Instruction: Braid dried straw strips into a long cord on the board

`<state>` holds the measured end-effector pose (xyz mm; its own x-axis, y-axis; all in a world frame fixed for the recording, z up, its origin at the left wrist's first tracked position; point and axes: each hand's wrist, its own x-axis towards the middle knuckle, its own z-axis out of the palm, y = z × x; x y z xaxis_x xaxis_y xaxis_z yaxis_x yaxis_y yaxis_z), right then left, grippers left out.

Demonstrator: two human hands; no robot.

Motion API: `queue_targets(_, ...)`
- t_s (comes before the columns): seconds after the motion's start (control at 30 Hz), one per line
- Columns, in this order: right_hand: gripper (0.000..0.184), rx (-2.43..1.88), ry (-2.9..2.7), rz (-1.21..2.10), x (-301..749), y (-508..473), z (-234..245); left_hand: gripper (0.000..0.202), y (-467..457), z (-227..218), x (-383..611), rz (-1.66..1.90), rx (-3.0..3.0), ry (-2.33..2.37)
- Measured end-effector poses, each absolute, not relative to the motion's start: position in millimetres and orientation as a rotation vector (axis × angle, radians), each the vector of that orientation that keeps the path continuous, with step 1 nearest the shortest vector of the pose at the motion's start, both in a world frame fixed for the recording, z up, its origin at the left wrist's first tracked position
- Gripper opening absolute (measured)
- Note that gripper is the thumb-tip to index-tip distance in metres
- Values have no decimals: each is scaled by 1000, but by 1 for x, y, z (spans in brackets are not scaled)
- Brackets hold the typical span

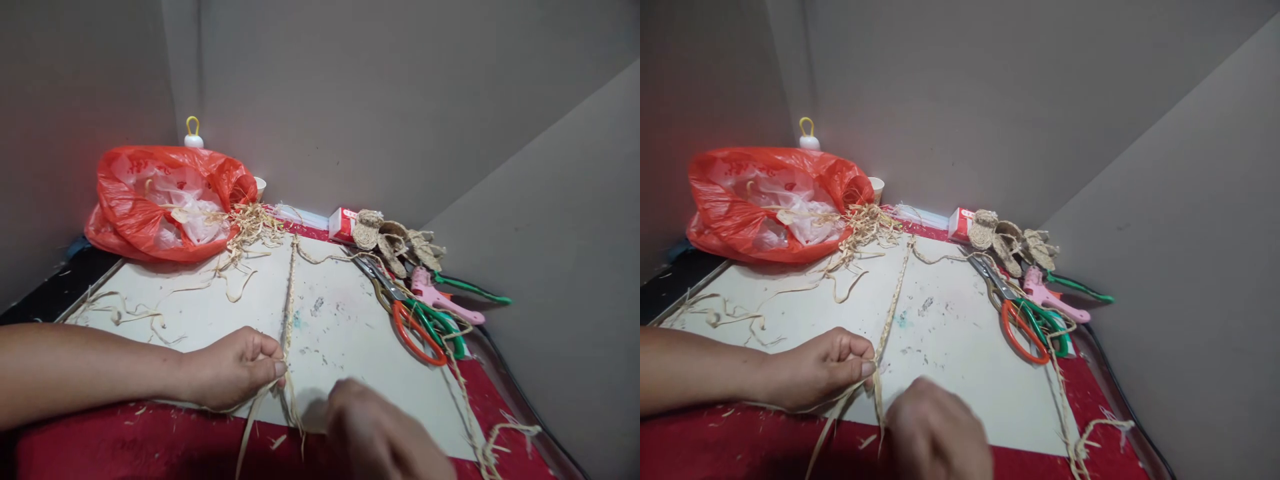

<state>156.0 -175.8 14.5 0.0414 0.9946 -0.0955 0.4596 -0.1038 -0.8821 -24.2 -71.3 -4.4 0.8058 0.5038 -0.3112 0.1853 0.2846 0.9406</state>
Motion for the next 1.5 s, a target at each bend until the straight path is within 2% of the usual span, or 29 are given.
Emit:
queue_targets(0.1,32,-1612,-1078,1011,153,-157,20,44,-73,-3,-23,262,1271,621)
queue_targets(0.23,40,-1451,-951,1551,133,-142,13,45,-73,-3,-20,294,1233,447)
queue_targets(0.33,39,-1403,-990,1766,128,-141,5,44,-72,-5,-20,236,1283,431)
queue_targets(0.47,42,-1409,-1235,1642,135,-139,-1,34,-68,-5,-23,184,1365,546)
queue_targets(0.57,45,-1431,-1375,1622,141,-135,-1,33,-65,-4,-23,137,1357,490)
queue_targets(0.8,45,-1436,-1215,1713,142,-134,-8,26,-56,-5,-24,32,1402,566)
queue_targets(0.97,48,-1369,-1115,1733,141,-136,-12,25,-32,34,-36,-99,1639,543)
queue_targets(1.1,46,-1225,-981,1839,143,-137,-11,22,-1,70,-53,-56,1895,674)
queue_targets(1.2,46,-1171,-911,1901,144,-137,-11,22,25,81,-63,79,2065,819)
queue_targets(1.33,46,-1147,-901,1937,144,-137,-12,23,41,67,-58,279,2417,1137)
queue_targets(1.5,49,-1189,-933,1940,145,-137,-9,21,35,31,-27,110,2610,1281)
